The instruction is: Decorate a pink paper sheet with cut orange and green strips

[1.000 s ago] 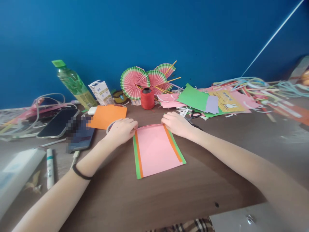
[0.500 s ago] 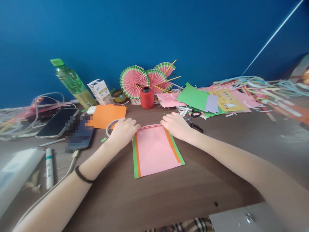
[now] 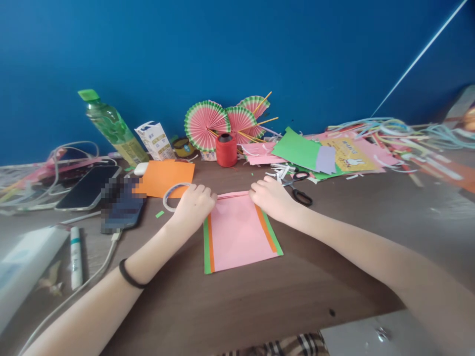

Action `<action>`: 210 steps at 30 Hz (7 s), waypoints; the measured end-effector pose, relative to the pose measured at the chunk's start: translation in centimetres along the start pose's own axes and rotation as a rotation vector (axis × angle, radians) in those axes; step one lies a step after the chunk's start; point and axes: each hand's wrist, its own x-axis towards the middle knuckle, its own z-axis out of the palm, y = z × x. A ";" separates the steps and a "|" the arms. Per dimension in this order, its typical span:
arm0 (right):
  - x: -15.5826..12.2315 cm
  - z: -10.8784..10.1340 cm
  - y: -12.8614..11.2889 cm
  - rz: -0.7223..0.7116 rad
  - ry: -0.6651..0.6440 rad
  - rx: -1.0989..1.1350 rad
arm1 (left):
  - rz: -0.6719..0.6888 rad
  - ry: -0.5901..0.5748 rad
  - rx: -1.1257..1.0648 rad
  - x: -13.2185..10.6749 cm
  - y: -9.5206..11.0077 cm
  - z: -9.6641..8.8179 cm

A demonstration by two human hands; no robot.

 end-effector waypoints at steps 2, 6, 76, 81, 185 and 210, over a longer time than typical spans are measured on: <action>-0.1 -0.1 -0.2 0.001 -0.018 -0.006 | 0.001 -0.016 -0.001 0.0 0.1 -0.2; -0.1 -0.4 -0.6 0.024 -0.051 -0.011 | -0.041 -0.077 -0.050 -0.2 0.7 -0.7; 0.6 3.2 1.6 0.101 0.385 0.772 | -0.206 0.347 -0.721 0.3 1.1 3.1; 0.6 2.5 2.0 0.137 0.373 0.826 | -0.237 0.253 -0.792 0.6 0.1 2.9; 0.3 0.7 4.4 0.049 -0.310 1.080 | -0.077 -0.288 -1.032 -0.1 -3.7 1.3; 0.5 1.0 4.1 0.143 -0.276 1.001 | -0.122 -0.300 -1.081 0.1 -3.3 2.1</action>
